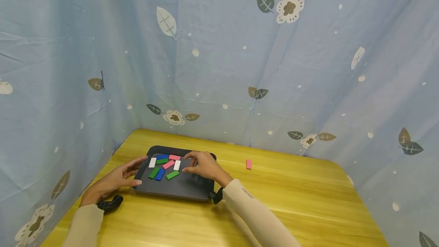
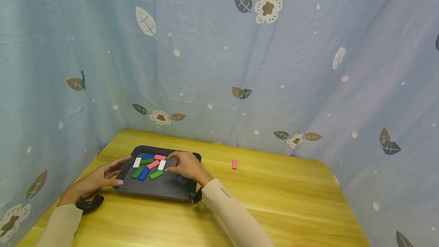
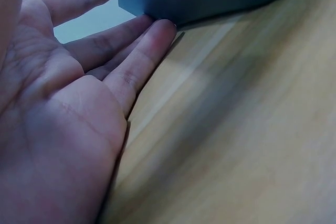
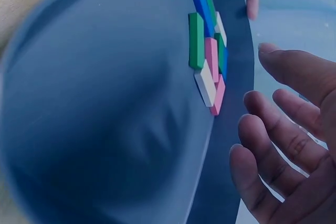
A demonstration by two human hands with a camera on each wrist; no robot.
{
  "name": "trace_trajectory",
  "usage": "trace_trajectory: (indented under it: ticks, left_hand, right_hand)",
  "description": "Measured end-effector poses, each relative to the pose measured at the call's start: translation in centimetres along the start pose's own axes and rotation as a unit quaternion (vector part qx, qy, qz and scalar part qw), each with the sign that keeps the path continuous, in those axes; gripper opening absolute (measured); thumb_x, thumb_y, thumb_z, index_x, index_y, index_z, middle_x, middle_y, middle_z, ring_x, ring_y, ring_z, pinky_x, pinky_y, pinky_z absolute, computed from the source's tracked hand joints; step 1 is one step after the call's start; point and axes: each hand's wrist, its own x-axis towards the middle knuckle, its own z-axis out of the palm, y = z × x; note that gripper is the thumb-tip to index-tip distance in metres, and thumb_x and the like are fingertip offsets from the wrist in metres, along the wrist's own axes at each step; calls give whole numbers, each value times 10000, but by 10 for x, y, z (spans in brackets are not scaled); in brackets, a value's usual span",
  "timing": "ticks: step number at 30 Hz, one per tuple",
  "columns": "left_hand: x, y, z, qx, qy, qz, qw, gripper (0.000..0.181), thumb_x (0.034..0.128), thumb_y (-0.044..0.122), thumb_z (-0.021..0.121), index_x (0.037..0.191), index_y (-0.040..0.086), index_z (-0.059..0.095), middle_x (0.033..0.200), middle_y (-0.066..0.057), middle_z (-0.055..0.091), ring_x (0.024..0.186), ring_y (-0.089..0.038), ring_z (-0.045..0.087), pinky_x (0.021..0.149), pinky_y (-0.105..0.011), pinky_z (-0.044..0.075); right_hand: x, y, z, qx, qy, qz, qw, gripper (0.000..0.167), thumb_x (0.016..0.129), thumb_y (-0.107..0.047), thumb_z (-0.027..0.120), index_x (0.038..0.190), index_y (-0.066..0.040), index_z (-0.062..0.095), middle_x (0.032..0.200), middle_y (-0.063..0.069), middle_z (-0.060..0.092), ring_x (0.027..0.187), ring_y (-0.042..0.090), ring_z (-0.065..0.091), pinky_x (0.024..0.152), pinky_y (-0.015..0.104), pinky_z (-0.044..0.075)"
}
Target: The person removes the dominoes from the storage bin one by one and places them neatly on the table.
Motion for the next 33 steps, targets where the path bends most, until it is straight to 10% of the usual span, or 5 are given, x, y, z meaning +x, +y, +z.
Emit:
trace_trajectory:
  ticks: [33]
  left_hand:
    - [-1, 1, -1, 64, -21, 46, 10000, 852, 977, 68, 703, 1658, 170, 202, 1687, -197, 139, 1487, -526, 185, 1061, -508, 449]
  right_hand:
    - [32, 6, 28, -147, -262, 843, 9960, 476, 887, -288, 840, 1304, -106, 699, 770, -85, 693, 613, 42, 610, 653, 231, 517]
